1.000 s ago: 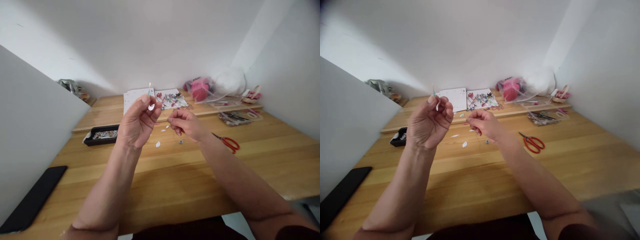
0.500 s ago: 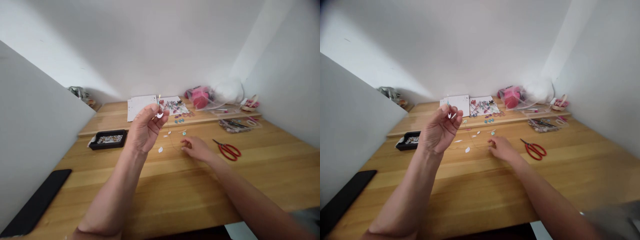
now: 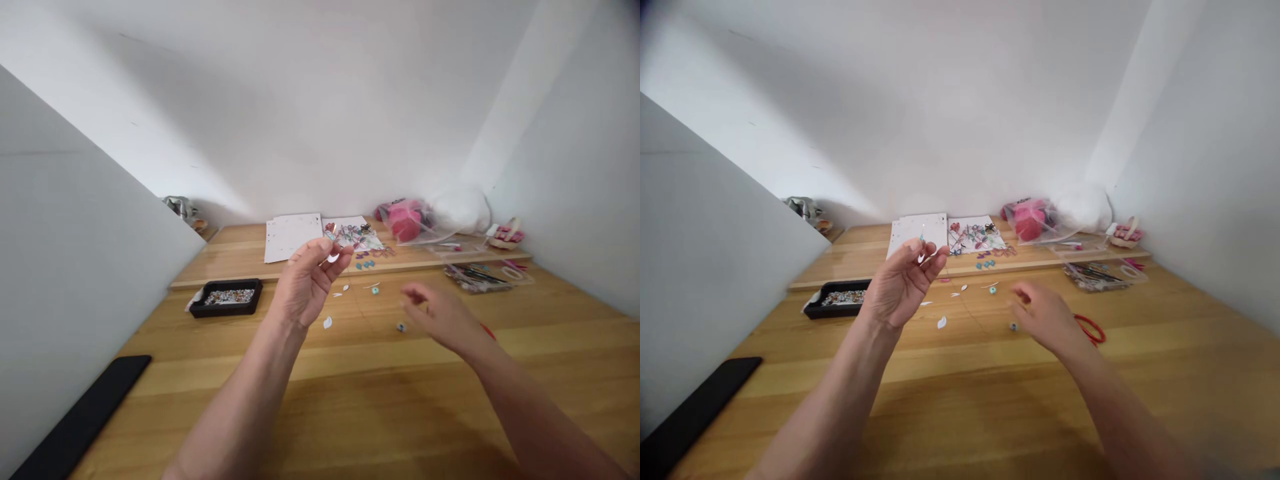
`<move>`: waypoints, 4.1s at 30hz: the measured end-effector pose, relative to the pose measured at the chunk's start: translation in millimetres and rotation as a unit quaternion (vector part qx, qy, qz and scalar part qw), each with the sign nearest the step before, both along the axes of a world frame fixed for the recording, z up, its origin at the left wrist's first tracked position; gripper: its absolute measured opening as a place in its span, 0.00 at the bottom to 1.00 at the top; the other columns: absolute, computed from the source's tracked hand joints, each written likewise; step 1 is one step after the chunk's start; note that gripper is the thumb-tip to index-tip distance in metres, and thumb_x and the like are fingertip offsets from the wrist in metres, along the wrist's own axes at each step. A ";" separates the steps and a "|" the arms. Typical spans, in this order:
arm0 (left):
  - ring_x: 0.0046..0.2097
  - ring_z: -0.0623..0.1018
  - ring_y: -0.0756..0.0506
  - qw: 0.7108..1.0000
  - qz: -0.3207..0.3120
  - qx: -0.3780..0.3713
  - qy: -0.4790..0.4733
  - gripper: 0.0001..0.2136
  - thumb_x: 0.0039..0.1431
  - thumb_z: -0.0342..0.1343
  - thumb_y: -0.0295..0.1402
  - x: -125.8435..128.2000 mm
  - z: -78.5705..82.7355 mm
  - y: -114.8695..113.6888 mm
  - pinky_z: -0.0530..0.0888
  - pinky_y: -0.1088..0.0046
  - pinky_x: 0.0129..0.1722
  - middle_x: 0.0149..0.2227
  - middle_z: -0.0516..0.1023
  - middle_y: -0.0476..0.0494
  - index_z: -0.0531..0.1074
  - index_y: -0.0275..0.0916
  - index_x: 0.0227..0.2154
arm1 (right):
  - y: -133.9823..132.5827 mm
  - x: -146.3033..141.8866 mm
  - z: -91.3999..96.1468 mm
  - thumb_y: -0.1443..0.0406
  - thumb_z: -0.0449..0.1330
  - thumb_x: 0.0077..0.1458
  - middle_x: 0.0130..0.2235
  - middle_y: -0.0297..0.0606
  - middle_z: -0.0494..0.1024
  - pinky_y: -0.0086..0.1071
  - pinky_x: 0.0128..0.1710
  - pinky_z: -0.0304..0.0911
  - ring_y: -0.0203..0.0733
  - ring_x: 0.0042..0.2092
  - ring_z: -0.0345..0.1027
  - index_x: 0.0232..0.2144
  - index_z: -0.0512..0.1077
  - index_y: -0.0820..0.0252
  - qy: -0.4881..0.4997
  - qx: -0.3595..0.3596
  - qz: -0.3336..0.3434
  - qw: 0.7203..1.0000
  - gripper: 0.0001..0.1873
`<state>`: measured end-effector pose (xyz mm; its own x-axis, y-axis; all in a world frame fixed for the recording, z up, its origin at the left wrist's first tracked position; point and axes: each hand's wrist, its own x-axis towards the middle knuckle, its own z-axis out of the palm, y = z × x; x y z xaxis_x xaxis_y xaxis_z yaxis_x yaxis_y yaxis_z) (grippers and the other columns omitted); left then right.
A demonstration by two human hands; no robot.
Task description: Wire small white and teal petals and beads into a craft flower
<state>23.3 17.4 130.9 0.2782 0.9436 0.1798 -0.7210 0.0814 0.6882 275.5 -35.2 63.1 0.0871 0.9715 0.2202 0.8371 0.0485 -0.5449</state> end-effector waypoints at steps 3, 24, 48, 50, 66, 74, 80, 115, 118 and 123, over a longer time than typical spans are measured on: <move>0.44 0.83 0.46 1.000 -0.018 -0.006 0.001 0.06 0.50 0.70 0.30 3.8 -3.5 -0.5 0.78 0.71 0.51 0.34 0.80 0.48 0.78 0.37 0.27 | -5.9 -37.0 44.2 0.61 0.60 0.61 0.48 0.43 0.80 0.41 0.41 0.72 0.50 0.48 0.76 0.49 0.73 0.54 0.242 0.184 0.052 0.951 0.14; 0.33 0.76 0.50 0.999 0.008 0.016 0.048 0.08 0.50 0.71 0.34 13.9 -13.5 8.7 0.73 0.71 0.39 0.31 0.80 0.47 0.79 0.37 0.26 | 38.5 -108.2 60.2 0.65 0.61 0.59 0.26 0.31 0.73 0.30 0.28 0.61 0.35 0.28 0.66 0.35 0.70 0.56 0.418 0.150 0.179 0.878 0.03; 0.27 0.66 0.55 0.980 0.030 0.042 0.190 0.10 0.51 0.70 0.37 7.1 -22.3 22.8 0.60 0.77 0.27 0.24 0.73 0.50 0.78 0.35 0.25 | 66.0 -95.4 38.1 0.58 0.71 0.51 0.17 0.25 0.62 0.27 0.19 0.42 0.28 0.20 0.46 0.27 0.74 0.59 0.500 0.142 0.120 0.846 0.12; 0.27 0.68 0.54 0.981 0.012 0.031 0.189 0.10 0.53 0.69 0.37 5.2 -22.1 24.2 0.61 0.78 0.27 0.24 0.73 0.49 0.77 0.35 0.26 | 67.2 -94.4 38.2 0.59 0.71 0.50 0.18 0.25 0.62 0.27 0.19 0.42 0.28 0.20 0.47 0.26 0.74 0.59 0.507 0.140 0.123 0.842 0.12; 0.25 0.67 0.56 0.975 0.031 0.055 0.213 0.12 0.51 0.70 0.39 4.7 -24.4 26.7 0.60 0.78 0.26 0.24 0.72 0.50 0.77 0.35 0.27 | 64.7 -96.8 44.0 0.59 0.72 0.46 0.17 0.25 0.63 0.27 0.18 0.41 0.27 0.19 0.46 0.26 0.75 0.59 0.535 0.099 0.104 0.832 0.12; 0.24 0.63 0.56 0.976 0.062 0.058 0.198 0.13 0.47 0.72 0.38 11.7 -29.3 27.4 0.58 0.77 0.24 0.23 0.71 0.52 0.76 0.35 0.25 | 65.5 -97.5 41.4 0.61 0.72 0.47 0.16 0.24 0.62 0.27 0.18 0.40 0.27 0.18 0.45 0.25 0.75 0.59 0.534 0.100 0.109 0.832 0.11; 0.24 0.65 0.55 0.975 0.057 0.034 0.211 0.09 0.49 0.68 0.35 9.8 -28.5 27.7 0.59 0.77 0.25 0.23 0.72 0.50 0.76 0.35 0.25 | 64.4 -97.9 43.0 0.60 0.73 0.46 0.16 0.24 0.60 0.27 0.18 0.39 0.27 0.19 0.44 0.25 0.74 0.60 0.540 0.095 0.097 0.831 0.12; 0.30 0.71 0.53 0.966 0.115 0.067 0.223 0.10 0.50 0.68 0.36 5.6 -22.3 26.7 0.68 0.75 0.33 0.28 0.76 0.49 0.75 0.36 0.26 | 54.8 -92.2 45.7 0.62 0.64 0.59 0.25 0.30 0.71 0.29 0.25 0.54 0.32 0.24 0.58 0.30 0.76 0.58 0.254 0.228 0.153 0.928 0.07; 0.31 0.73 0.53 0.962 0.116 0.091 0.231 0.09 0.51 0.67 0.35 3.9 -22.2 27.6 0.69 0.74 0.35 0.29 0.78 0.48 0.75 0.35 0.26 | 51.1 -92.0 48.8 0.64 0.63 0.59 0.26 0.31 0.72 0.30 0.25 0.56 0.33 0.25 0.60 0.30 0.75 0.57 0.199 0.251 0.156 0.934 0.06; 0.31 0.73 0.52 0.946 0.121 0.120 0.275 0.08 0.52 0.66 0.35 -2.1 -20.4 29.4 0.70 0.73 0.36 0.28 0.77 0.48 0.75 0.36 0.26 | 43.2 -88.2 58.3 0.67 0.63 0.59 0.25 0.30 0.72 0.30 0.25 0.56 0.34 0.25 0.61 0.30 0.74 0.56 0.145 0.267 0.176 0.936 0.04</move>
<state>21.1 46.8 110.6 0.1724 0.9421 0.2876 -0.2251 -0.2465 0.9426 187.3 8.0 121.4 -0.0858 0.7089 0.7001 0.5393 0.6239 -0.5656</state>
